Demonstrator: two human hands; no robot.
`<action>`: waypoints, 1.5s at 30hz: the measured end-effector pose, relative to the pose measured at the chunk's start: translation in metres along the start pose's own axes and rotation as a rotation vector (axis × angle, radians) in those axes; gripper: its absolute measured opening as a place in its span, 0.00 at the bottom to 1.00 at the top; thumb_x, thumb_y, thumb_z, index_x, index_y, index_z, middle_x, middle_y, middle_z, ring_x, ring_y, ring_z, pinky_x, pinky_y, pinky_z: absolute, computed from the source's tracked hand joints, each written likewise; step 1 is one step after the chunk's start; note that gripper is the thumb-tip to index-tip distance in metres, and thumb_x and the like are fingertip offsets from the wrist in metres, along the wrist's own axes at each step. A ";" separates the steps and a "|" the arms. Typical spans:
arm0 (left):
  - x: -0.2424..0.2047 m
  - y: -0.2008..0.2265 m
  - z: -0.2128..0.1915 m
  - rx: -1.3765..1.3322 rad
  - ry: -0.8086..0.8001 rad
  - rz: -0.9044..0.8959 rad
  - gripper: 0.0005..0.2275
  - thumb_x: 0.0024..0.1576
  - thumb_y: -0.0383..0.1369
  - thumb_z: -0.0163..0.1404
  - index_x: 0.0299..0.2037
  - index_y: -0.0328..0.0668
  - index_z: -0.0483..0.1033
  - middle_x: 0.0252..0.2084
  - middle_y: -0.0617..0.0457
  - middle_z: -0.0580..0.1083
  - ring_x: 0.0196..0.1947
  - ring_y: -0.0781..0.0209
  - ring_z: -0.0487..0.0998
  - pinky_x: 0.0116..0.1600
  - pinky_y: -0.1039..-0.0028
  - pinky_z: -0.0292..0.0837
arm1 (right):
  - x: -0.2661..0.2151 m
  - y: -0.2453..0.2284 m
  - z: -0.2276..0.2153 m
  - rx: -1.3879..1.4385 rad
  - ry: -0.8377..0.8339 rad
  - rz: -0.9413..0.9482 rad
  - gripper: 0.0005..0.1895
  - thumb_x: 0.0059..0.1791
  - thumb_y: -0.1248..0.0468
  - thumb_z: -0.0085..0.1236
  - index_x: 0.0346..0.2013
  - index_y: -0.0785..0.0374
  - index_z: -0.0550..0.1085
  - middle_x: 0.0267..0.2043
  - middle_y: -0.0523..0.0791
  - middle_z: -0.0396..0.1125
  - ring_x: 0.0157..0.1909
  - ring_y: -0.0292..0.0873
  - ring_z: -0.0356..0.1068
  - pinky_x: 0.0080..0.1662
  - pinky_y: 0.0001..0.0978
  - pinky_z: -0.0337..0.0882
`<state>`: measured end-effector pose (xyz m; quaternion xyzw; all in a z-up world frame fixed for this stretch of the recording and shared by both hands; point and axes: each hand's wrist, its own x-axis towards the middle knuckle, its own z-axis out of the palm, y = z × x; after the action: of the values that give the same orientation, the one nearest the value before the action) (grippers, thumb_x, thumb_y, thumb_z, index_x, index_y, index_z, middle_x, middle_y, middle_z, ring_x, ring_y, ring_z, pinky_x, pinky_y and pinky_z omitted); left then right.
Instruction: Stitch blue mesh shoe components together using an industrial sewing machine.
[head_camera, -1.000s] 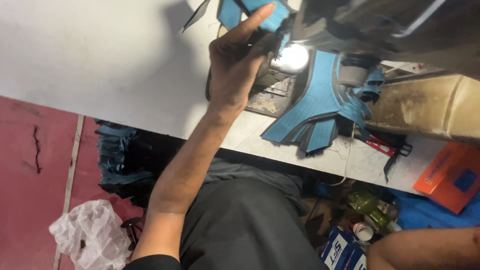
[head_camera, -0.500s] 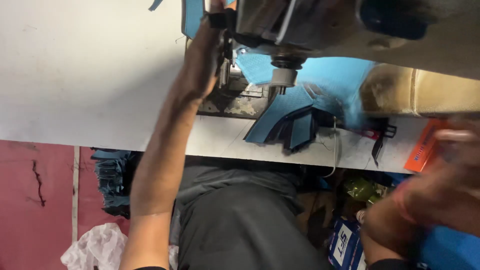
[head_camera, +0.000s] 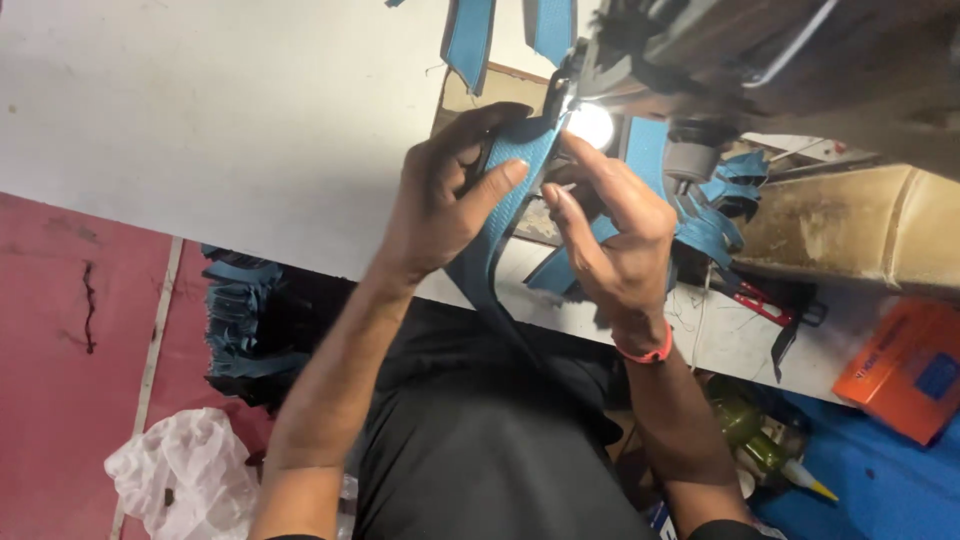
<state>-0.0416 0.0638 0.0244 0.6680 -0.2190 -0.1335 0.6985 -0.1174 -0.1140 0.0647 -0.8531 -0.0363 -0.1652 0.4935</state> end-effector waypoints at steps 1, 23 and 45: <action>-0.002 -0.001 0.002 -0.004 0.004 -0.006 0.19 0.66 0.28 0.54 0.66 0.30 0.69 0.57 0.42 0.79 0.60 0.58 0.79 0.64 0.69 0.75 | 0.000 0.000 0.002 0.000 -0.007 0.004 0.22 0.54 0.74 0.63 0.63 0.69 0.72 0.41 0.48 0.74 0.39 0.36 0.74 0.43 0.27 0.73; -0.027 -0.007 0.025 0.233 0.199 0.127 0.20 0.72 0.29 0.48 0.73 0.41 0.62 0.67 0.42 0.73 0.65 0.53 0.78 0.69 0.68 0.78 | 0.006 0.016 0.015 0.107 0.131 -0.013 0.14 0.54 0.75 0.68 0.54 0.71 0.78 0.45 0.48 0.77 0.45 0.33 0.76 0.46 0.22 0.76; -0.016 -0.011 0.025 0.541 0.279 0.230 0.21 0.69 0.32 0.54 0.71 0.44 0.65 0.48 0.57 0.79 0.47 0.64 0.79 0.65 0.67 0.62 | 0.006 0.017 0.012 0.061 0.101 -0.010 0.12 0.54 0.77 0.68 0.52 0.72 0.79 0.46 0.49 0.78 0.43 0.33 0.76 0.46 0.22 0.75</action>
<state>-0.0669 0.0489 0.0119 0.8122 -0.2229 0.1020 0.5294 -0.1046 -0.1132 0.0470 -0.8280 -0.0207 -0.2091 0.5198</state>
